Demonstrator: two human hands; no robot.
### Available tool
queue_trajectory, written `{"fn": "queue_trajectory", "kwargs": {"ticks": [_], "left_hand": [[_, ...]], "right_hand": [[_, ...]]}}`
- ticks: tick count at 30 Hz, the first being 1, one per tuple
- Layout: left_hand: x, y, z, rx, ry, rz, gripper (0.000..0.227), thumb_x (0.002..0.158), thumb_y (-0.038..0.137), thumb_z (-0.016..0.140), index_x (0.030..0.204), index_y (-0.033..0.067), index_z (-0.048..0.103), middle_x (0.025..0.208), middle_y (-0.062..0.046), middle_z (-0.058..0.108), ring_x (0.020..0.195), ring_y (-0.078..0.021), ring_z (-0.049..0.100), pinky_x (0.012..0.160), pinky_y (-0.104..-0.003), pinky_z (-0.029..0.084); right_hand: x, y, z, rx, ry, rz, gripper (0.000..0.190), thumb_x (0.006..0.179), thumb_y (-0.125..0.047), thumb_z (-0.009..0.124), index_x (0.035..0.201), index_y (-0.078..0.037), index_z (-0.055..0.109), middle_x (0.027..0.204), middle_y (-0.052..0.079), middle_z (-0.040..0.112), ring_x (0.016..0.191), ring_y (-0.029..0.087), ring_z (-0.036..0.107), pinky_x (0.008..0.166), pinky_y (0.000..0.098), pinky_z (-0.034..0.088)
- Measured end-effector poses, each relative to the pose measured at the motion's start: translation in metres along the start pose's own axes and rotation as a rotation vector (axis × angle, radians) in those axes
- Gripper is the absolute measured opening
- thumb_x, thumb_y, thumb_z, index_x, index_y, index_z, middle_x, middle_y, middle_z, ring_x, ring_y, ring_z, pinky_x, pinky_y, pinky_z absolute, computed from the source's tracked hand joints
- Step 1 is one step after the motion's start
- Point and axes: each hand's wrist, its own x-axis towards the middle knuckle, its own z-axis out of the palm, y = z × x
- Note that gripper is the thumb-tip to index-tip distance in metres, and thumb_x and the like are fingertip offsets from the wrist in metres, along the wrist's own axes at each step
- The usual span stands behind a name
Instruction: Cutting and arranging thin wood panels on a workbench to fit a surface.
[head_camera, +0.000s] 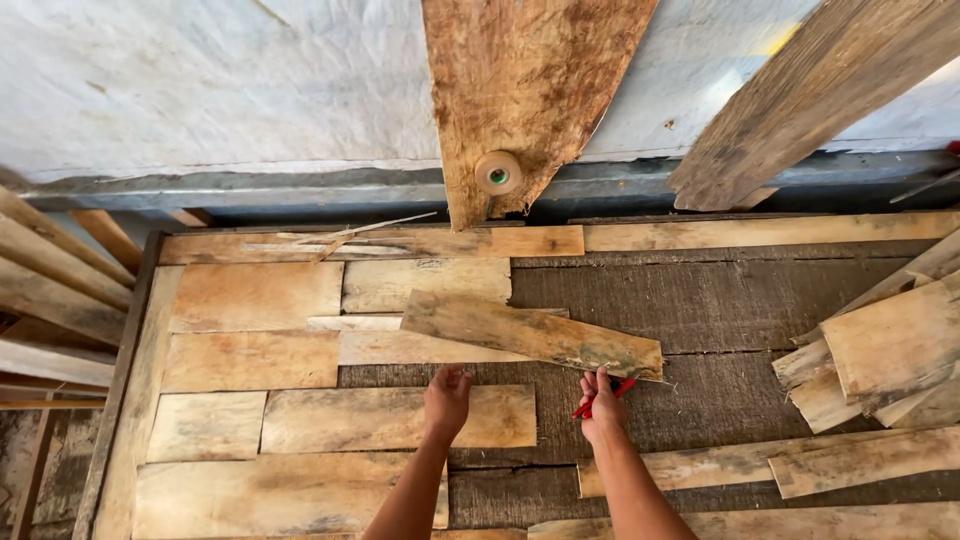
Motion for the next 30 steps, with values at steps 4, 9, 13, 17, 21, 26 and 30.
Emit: {"fn": "queue_trajectory", "kwargs": {"ticks": [4, 9, 13, 17, 21, 26, 30], "left_hand": [[0.008, 0.016, 0.006, -0.042, -0.01, -0.084, 0.039, 0.094, 0.034, 0.07, 0.125, 0.009, 0.068, 0.105, -0.009, 0.076, 0.095, -0.0209, 0.073, 0.082, -0.038, 0.06], [0.018, 0.023, 0.011, -0.162, 0.07, -0.32, 0.042, 0.1, 0.039, 0.066, 0.122, 0.003, 0.068, 0.098, -0.011, 0.077, 0.083, -0.0223, 0.073, 0.068, -0.038, 0.058], [0.033, 0.018, 0.02, -0.222, 0.093, -0.394, 0.044, 0.1, 0.041, 0.064, 0.122, 0.0034, 0.068, 0.099, -0.006, 0.077, 0.08, -0.0124, 0.075, 0.065, -0.031, 0.06], [0.044, 0.007, 0.029, -0.548, 0.154, -0.458, 0.033, 0.1, 0.03, 0.067, 0.114, 0.0003, 0.068, 0.095, -0.01, 0.076, 0.078, -0.0167, 0.071, 0.062, -0.032, 0.054], [0.062, -0.027, 0.046, -0.822, 0.149, -0.377, 0.022, 0.101, 0.021, 0.067, 0.103, -0.0006, 0.064, 0.093, -0.012, 0.074, 0.076, -0.019, 0.068, 0.06, -0.032, 0.053], [0.047, -0.009, 0.038, -1.004, 0.1, -0.364, 0.016, 0.104, 0.018, 0.06, 0.103, 0.0019, 0.06, 0.098, -0.011, 0.07, 0.082, -0.0214, 0.073, 0.064, -0.033, 0.055], [0.017, 0.037, 0.017, -1.315, 0.046, -0.452, 0.014, 0.107, 0.019, 0.047, 0.107, 0.008, 0.056, 0.102, -0.01, 0.065, 0.094, -0.0255, 0.07, 0.08, -0.035, 0.06]], "right_hand": [[-0.002, -0.007, 0.006, 0.009, 0.035, 0.003, 0.023, 0.098, -0.036, 0.072, 0.107, -0.015, 0.069, 0.102, 0.001, 0.077, 0.078, 0.008, 0.066, 0.058, 0.0224, 0.044], [0.007, -0.01, 0.003, -0.008, 0.02, -0.042, 0.02, 0.099, -0.032, 0.073, 0.1, -0.013, 0.067, 0.089, -0.001, 0.073, 0.07, 0.009, 0.062, 0.054, 0.023, 0.044], [-0.009, -0.019, 0.009, -0.026, 0.045, -0.042, 0.02, 0.1, -0.028, 0.073, 0.096, -0.011, 0.065, 0.082, -0.002, 0.068, 0.067, 0.009, 0.06, 0.052, 0.0238, 0.043], [-0.011, -0.022, 0.013, -0.025, 0.066, -0.037, 0.014, 0.099, -0.024, 0.071, 0.094, -0.012, 0.066, 0.081, -0.001, 0.068, 0.066, 0.009, 0.061, 0.053, 0.024, 0.045], [-0.006, -0.02, 0.006, -0.014, 0.042, -0.053, 0.015, 0.099, -0.023, 0.071, 0.093, -0.011, 0.065, 0.082, -0.001, 0.067, 0.066, 0.01, 0.061, 0.053, 0.024, 0.046], [-0.017, -0.024, 0.003, 0.005, -0.002, -0.075, 0.015, 0.099, -0.023, 0.072, 0.095, -0.011, 0.065, 0.082, 0.0, 0.067, 0.066, 0.01, 0.061, 0.053, 0.0241, 0.047], [-0.045, -0.033, 0.009, 0.06, -0.105, -0.067, 0.014, 0.097, -0.027, 0.071, 0.099, -0.013, 0.067, 0.085, 0.001, 0.07, 0.065, 0.008, 0.06, 0.053, 0.0236, 0.047]]}}
